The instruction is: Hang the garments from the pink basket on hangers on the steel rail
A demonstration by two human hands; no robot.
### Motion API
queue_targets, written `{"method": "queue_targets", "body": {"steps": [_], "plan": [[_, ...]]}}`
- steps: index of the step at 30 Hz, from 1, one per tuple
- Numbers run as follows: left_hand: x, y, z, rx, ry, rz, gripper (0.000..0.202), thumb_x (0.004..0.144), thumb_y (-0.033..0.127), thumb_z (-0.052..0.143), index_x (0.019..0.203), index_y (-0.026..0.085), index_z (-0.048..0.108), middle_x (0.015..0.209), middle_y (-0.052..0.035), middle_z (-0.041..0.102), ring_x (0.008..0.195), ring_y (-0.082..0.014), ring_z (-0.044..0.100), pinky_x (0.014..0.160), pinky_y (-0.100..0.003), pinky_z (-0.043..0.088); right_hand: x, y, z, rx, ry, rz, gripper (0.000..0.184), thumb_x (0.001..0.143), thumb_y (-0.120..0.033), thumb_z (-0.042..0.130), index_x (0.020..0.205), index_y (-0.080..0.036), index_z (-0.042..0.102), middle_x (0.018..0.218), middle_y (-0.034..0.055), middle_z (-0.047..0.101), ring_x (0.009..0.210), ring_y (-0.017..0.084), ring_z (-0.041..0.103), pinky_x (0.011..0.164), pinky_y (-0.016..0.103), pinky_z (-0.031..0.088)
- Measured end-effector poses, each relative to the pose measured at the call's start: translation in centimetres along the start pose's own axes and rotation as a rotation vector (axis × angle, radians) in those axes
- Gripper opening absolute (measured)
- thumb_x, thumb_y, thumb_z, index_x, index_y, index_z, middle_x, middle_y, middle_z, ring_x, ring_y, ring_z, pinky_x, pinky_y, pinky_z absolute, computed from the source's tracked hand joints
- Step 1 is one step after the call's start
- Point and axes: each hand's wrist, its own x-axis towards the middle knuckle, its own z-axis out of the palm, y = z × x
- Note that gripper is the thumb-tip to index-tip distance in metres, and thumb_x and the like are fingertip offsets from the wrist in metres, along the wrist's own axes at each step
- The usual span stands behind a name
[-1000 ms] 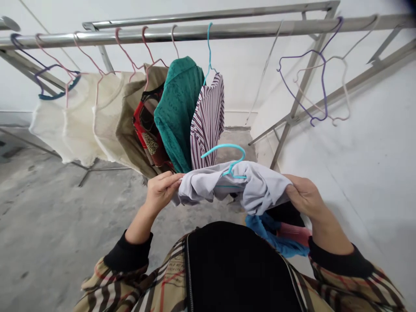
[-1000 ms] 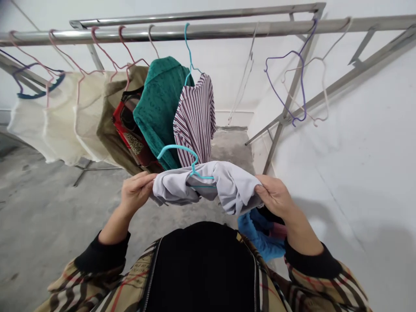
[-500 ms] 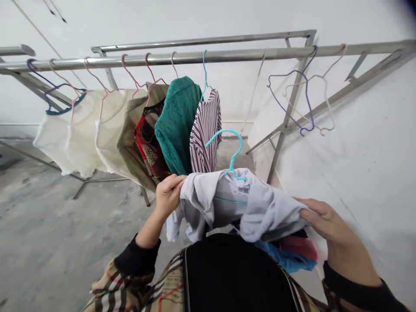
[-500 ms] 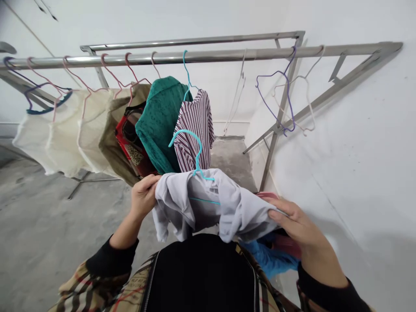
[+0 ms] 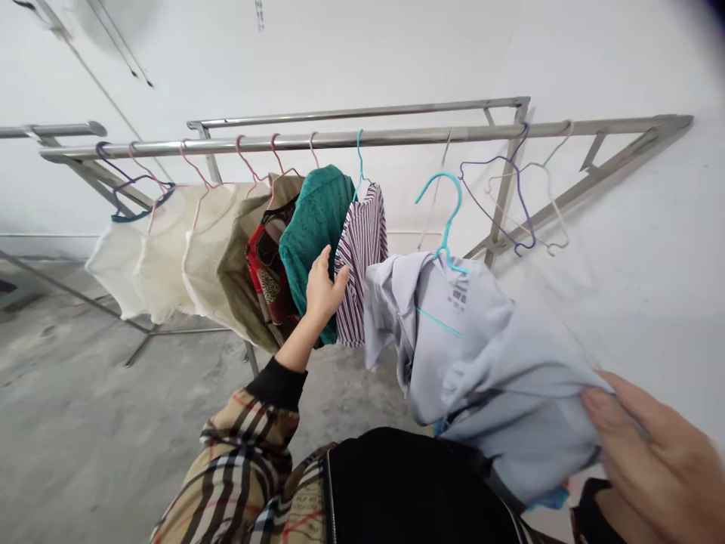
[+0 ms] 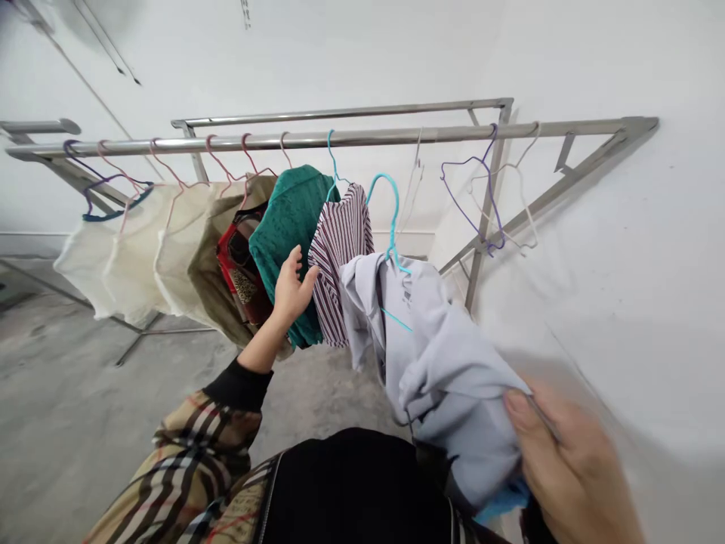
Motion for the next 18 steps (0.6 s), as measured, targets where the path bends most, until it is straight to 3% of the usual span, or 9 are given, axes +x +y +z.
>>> {"method": "queue_targets", "body": {"steps": [6, 8, 12, 18], "plan": [[4.3, 2.3, 1.0, 0.318, -0.115, -0.053, 0.056, 0.096, 0.033, 0.045, 0.149, 0.021, 0.032, 0.099, -0.0081, 0.072, 0.088, -0.0219, 0.069, 0.083, -0.032, 0.049, 4.4, -2.5, 6.4, -0.054, 0.139, -0.194, 0.031, 0.094, -0.039, 0.04, 0.071, -0.022, 0.051, 0.053, -0.0003, 0.051, 0.049, 0.016, 0.05, 0.051, 0.027, 0.036], [4.7, 2.7, 0.9, 0.36, -0.105, -0.027, 0.053, 0.097, 0.035, 0.042, 0.148, 0.021, 0.034, 0.101, -0.0088, 0.072, 0.09, -0.0222, 0.069, 0.083, -0.031, 0.048, 6.2, -3.0, 8.8, -0.032, 0.168, -0.192, 0.03, 0.094, -0.037, 0.038, 0.069, -0.022, 0.048, 0.051, -0.0015, 0.047, 0.048, 0.016, 0.047, 0.052, 0.027, 0.033], [5.2, 3.2, 0.7, 0.412, -0.097, 0.029, 0.054, 0.096, 0.036, 0.043, 0.148, 0.021, 0.036, 0.115, -0.0113, 0.069, 0.1, -0.0236, 0.067, 0.085, -0.032, 0.049, 10.0, -4.2, 13.1, -0.023, 0.234, -0.169, 0.028, 0.093, -0.035, 0.035, 0.072, -0.021, 0.05, 0.055, 0.0011, 0.05, 0.055, 0.018, 0.049, 0.056, 0.028, 0.032], [5.9, 3.4, 0.3, 0.553, -0.18, -0.007, 0.049, 0.096, 0.03, 0.039, 0.145, 0.022, 0.041, 0.101, -0.0127, 0.074, 0.089, -0.0284, 0.07, 0.08, -0.037, 0.05, 15.4, -7.6, 16.8, -0.06, 0.255, -0.119, 0.031, 0.096, -0.031, 0.029, 0.078, -0.019, 0.052, 0.061, 0.0048, 0.058, 0.06, 0.019, 0.054, 0.059, 0.029, 0.031]]}}
